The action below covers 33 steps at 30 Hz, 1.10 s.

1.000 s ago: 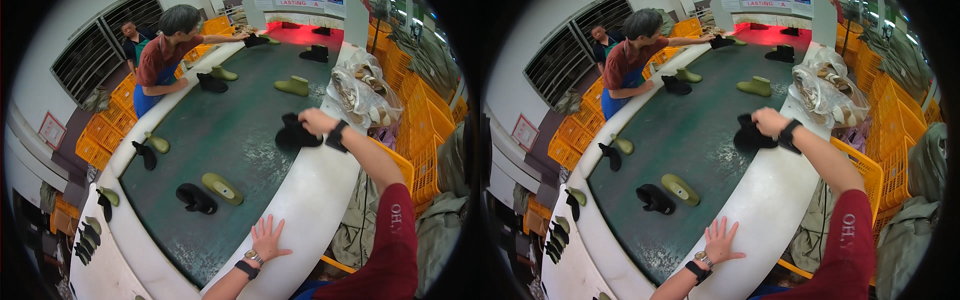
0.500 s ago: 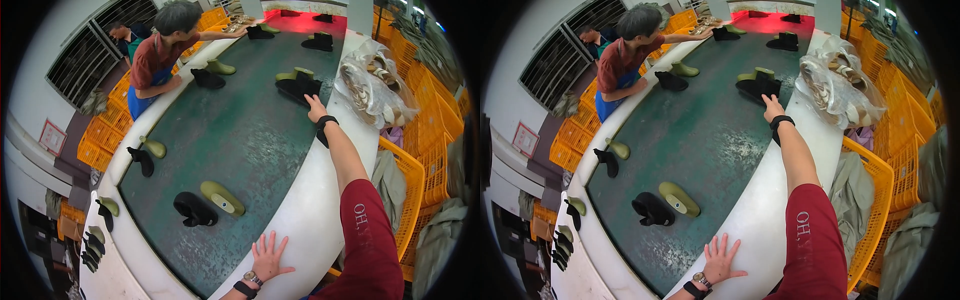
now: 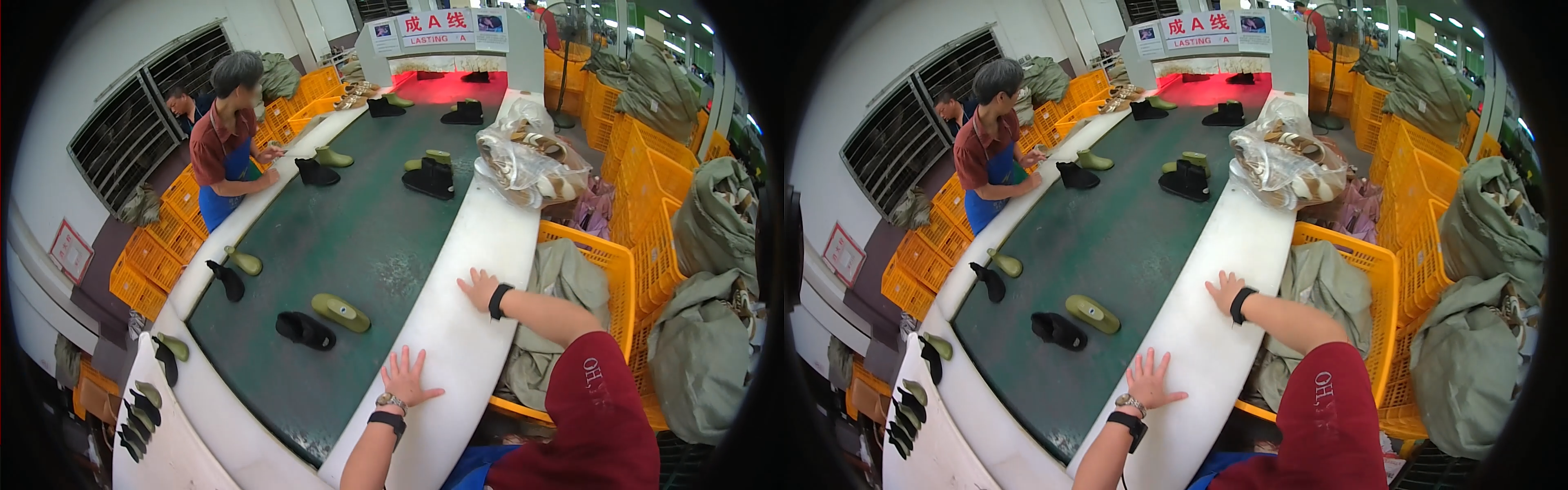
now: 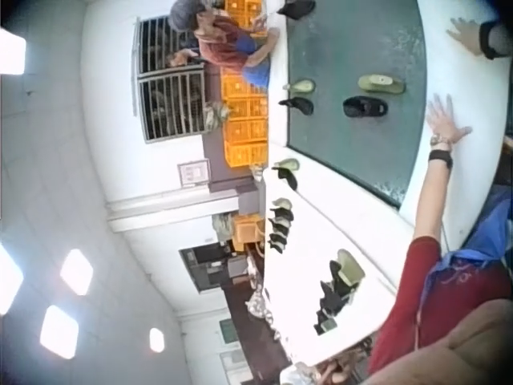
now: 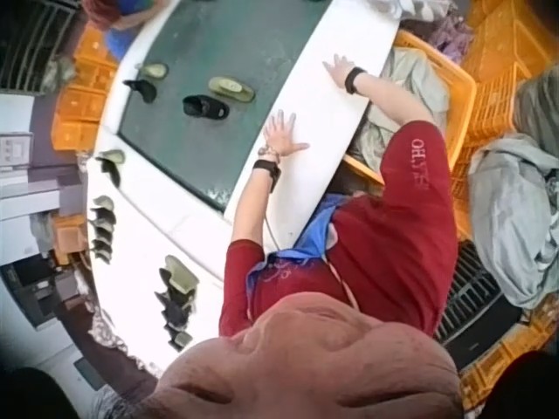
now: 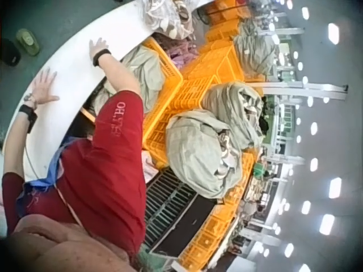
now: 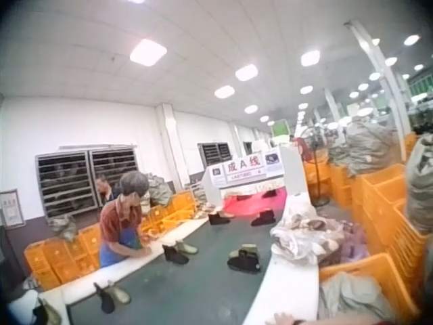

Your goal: Assembling shoe components on a conveyor belt by placing shoes on lasts.

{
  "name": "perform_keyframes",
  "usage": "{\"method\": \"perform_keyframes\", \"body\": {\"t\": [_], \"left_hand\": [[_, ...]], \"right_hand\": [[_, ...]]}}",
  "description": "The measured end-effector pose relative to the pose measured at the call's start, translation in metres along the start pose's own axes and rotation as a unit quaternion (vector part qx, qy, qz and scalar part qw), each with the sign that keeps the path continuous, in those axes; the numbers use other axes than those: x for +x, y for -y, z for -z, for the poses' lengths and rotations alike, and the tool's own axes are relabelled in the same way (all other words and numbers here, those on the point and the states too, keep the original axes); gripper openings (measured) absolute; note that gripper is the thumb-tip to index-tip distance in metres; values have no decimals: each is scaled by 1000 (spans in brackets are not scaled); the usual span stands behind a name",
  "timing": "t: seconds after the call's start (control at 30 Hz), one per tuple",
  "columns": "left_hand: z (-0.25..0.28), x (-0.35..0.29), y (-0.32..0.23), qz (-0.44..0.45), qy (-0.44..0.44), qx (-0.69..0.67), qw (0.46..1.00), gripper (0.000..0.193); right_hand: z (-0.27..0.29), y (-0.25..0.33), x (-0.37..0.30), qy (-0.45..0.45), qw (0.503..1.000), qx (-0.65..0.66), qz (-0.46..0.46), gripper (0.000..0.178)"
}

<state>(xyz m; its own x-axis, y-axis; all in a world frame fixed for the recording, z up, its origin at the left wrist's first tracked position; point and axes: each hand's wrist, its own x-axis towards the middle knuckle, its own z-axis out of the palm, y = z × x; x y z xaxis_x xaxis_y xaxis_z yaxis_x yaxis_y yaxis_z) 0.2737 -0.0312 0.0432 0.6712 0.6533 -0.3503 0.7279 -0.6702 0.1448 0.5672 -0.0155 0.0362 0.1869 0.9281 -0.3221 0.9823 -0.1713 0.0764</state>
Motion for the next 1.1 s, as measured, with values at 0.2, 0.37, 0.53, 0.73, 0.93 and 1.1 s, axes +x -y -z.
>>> {"method": "perform_keyframes", "body": {"t": [0.2,0.37,0.53,0.73,0.93,1.1], "left_hand": [[-13,-93,10,-2,65,24,998,97],[-17,-215,39,-10,57,-187,981,81],[-29,-370,109,106,-205,-276,933,67],[-111,-571,193,496,-471,8,729,65],[-110,-618,250,629,-403,-132,652,76],[-69,-532,265,637,-216,-153,724,90]], "right_hand": [[-36,71,-37,-63,998,-2,-31,49],[-65,66,-9,-121,988,-43,-84,29],[-110,4,30,-52,959,-252,-122,58],[-64,27,20,8,920,-384,-84,67],[-39,82,-19,65,907,-410,-68,64],[-108,-121,108,-135,924,-331,-138,45]]}}
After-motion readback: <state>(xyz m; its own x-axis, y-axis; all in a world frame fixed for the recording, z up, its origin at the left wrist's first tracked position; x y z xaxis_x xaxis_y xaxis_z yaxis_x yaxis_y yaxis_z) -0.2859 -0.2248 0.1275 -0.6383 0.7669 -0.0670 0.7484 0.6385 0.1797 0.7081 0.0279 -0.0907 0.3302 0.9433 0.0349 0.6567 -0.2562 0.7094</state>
